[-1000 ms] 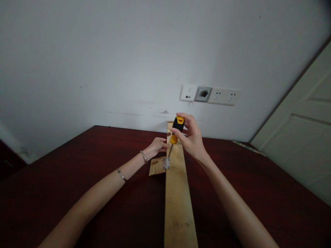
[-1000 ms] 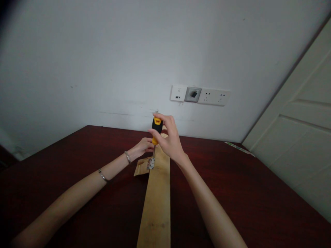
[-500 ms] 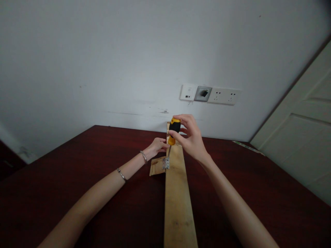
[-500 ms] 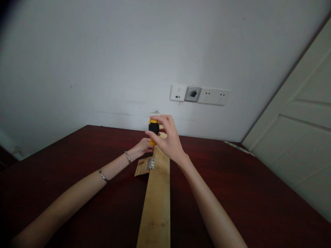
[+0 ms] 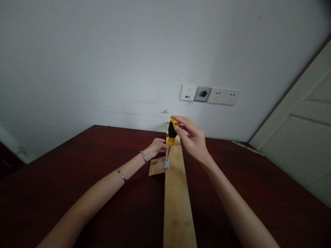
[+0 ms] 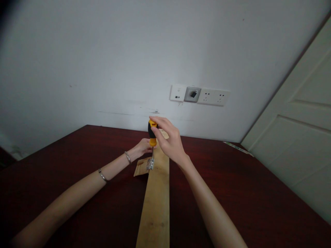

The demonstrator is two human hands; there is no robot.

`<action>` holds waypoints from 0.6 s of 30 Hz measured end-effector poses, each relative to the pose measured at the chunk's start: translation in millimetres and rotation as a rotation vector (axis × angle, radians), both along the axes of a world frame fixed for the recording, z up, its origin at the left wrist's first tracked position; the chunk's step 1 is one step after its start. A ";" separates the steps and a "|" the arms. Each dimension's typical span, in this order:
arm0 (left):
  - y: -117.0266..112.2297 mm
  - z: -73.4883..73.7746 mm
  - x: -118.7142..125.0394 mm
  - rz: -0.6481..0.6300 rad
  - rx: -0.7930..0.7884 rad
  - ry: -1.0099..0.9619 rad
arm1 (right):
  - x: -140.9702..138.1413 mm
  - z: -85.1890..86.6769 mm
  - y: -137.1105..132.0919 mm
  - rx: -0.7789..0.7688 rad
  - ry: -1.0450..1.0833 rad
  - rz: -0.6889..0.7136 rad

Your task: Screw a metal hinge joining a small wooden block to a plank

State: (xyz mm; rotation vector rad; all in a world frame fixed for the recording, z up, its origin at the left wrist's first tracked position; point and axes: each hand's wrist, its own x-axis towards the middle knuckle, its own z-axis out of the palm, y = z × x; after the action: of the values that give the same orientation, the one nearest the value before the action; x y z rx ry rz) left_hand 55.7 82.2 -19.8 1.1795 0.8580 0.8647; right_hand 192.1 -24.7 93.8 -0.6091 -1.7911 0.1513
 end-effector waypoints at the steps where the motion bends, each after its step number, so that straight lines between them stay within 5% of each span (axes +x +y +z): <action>1: -0.1 -0.4 0.2 -0.003 0.004 -0.003 | 0.0 -0.1 -0.4 0.007 0.007 -0.010; 18: -0.3 -2.1 1.7 0.024 0.025 0.038 | 1.7 2.7 -5.1 0.032 -0.078 -0.030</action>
State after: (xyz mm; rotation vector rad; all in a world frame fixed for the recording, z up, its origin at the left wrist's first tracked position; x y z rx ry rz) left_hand 57.4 81.9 -21.9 1.2126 0.8964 0.8768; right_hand 193.8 -29.7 96.5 -0.6260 -1.8554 0.0784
